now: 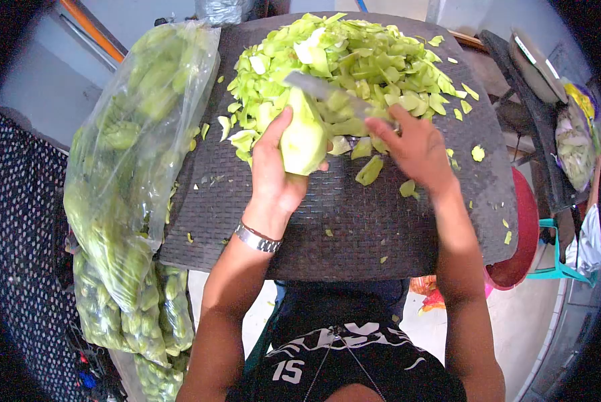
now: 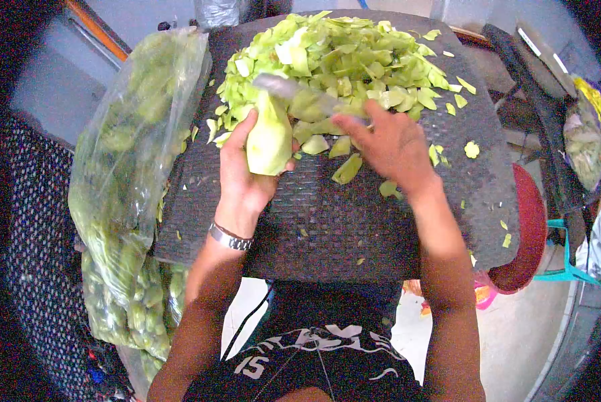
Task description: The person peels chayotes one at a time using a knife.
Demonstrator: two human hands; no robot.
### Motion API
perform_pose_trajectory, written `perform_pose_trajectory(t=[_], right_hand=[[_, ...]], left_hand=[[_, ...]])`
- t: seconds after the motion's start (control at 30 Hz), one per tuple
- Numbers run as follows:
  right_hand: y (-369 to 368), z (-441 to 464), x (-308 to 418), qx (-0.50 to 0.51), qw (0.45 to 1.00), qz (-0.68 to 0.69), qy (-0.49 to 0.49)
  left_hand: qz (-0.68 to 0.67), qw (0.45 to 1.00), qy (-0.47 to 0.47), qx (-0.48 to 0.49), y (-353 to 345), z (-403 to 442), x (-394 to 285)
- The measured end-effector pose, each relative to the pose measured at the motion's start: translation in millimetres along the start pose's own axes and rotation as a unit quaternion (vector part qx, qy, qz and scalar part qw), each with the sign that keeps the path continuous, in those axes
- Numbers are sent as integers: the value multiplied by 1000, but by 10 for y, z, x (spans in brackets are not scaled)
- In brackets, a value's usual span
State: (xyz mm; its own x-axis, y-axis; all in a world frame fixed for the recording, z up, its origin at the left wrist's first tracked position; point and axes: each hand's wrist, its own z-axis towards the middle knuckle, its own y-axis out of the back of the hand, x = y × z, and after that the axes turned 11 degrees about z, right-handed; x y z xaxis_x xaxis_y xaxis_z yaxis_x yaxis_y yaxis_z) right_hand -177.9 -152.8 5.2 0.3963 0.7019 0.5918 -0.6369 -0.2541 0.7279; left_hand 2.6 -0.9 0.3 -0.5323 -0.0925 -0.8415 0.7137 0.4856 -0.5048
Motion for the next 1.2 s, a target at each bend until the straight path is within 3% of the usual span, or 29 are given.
perform_pose_trajectory(t=[0.1,0.2,0.3,0.43,0.53,0.63,0.73,0.83,0.93,1.03,1.07,1.2], right_hand=[[97,64,-42,3,994,62,-94],[66,-68,244,42,993,107,-21],[-40,-208,418,68,989,55,123],[-9,-173,358,72,989,18,128],[91,-75,151,34,994,-43,93],[265,58,-125,4,998,-53,36],[294,72,-150,-17,993,-61,-102],[269,21,-43,-3,989,-102,-104],[144,-56,-137,-14,997,-68,-21],[25,-98,-6,-29,996,-67,47],[63,-101,67,11,999,-53,9],[89,-136,150,7,998,-52,43]], left_hand=[[-18,1000,14,18,-35,-12,-18],[-2,999,34,38,71,37,42],[-22,1000,-9,6,14,40,125],[-7,995,30,95,138,61,106],[66,992,21,107,132,51,104],[33,991,70,111,17,16,23],[33,994,67,77,-64,-17,-28],[109,991,35,65,-26,-21,8],[193,978,1,78,-45,-74,16],[249,951,-59,171,-193,-150,30],[273,938,-17,214,-220,-171,0],[373,892,-61,247,-255,-155,23]])
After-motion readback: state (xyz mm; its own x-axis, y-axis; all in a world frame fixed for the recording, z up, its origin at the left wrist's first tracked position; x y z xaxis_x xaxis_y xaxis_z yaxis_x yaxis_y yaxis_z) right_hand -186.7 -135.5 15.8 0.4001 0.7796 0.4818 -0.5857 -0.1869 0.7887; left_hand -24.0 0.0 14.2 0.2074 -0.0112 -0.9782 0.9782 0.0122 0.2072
